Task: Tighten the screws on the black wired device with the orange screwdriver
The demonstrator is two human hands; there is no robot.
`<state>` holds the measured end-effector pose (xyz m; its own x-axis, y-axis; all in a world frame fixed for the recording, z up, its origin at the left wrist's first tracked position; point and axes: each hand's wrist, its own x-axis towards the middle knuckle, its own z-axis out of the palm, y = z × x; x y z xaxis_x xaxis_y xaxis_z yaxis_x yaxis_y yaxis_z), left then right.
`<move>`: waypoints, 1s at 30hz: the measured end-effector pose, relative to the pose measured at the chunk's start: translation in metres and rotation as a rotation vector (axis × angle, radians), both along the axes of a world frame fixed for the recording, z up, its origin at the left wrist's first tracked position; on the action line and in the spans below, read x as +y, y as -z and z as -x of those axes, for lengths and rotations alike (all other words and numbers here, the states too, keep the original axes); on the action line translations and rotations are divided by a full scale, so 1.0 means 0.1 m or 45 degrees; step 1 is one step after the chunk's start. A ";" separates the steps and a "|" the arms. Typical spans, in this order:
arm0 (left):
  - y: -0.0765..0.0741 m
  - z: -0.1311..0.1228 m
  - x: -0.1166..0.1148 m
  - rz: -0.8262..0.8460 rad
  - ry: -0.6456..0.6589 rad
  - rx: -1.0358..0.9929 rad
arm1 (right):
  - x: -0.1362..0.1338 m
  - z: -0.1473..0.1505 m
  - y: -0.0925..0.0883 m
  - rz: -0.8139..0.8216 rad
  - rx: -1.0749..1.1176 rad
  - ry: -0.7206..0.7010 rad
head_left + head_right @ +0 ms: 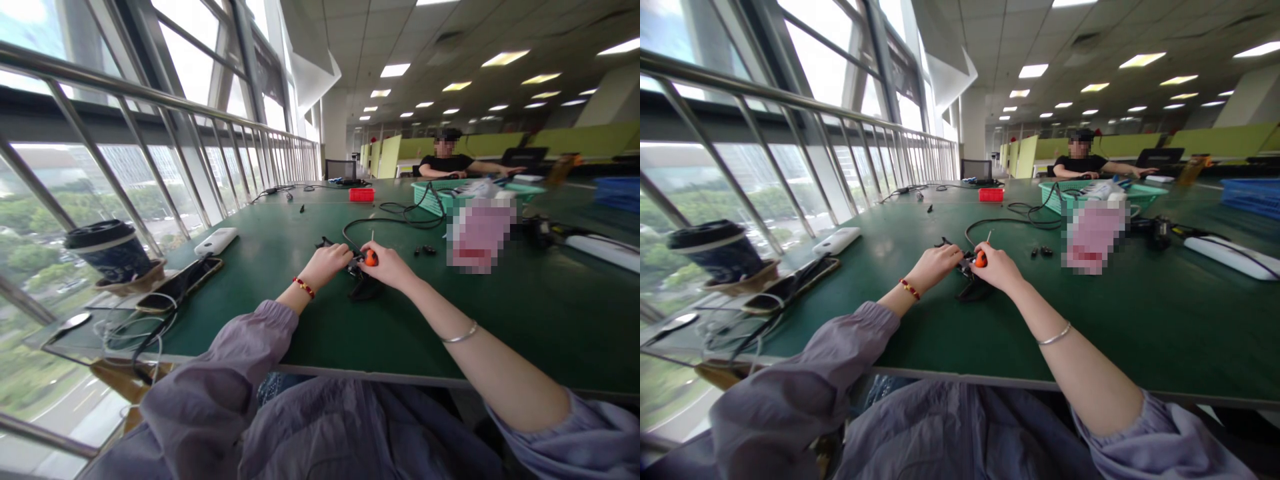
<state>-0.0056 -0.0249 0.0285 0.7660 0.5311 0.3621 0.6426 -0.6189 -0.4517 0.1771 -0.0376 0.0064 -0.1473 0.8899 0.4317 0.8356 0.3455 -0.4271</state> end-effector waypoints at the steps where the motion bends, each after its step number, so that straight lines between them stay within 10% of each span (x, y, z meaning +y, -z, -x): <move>1: 0.00 0.00 0.01 -0.010 0.012 0.019 | 0.00 0.00 0.00 0.005 -0.001 0.001; 12: 0.02 0.00 0.04 0.142 0.081 -0.093 | -0.04 0.01 -0.05 0.062 -0.022 0.014; 22: 0.10 0.00 0.11 0.439 0.126 -1.176 | 0.00 -0.01 -0.01 0.056 -0.005 0.030; 30: 0.16 -0.10 0.12 0.856 0.224 -1.484 | -0.03 0.01 -0.04 0.079 0.005 0.030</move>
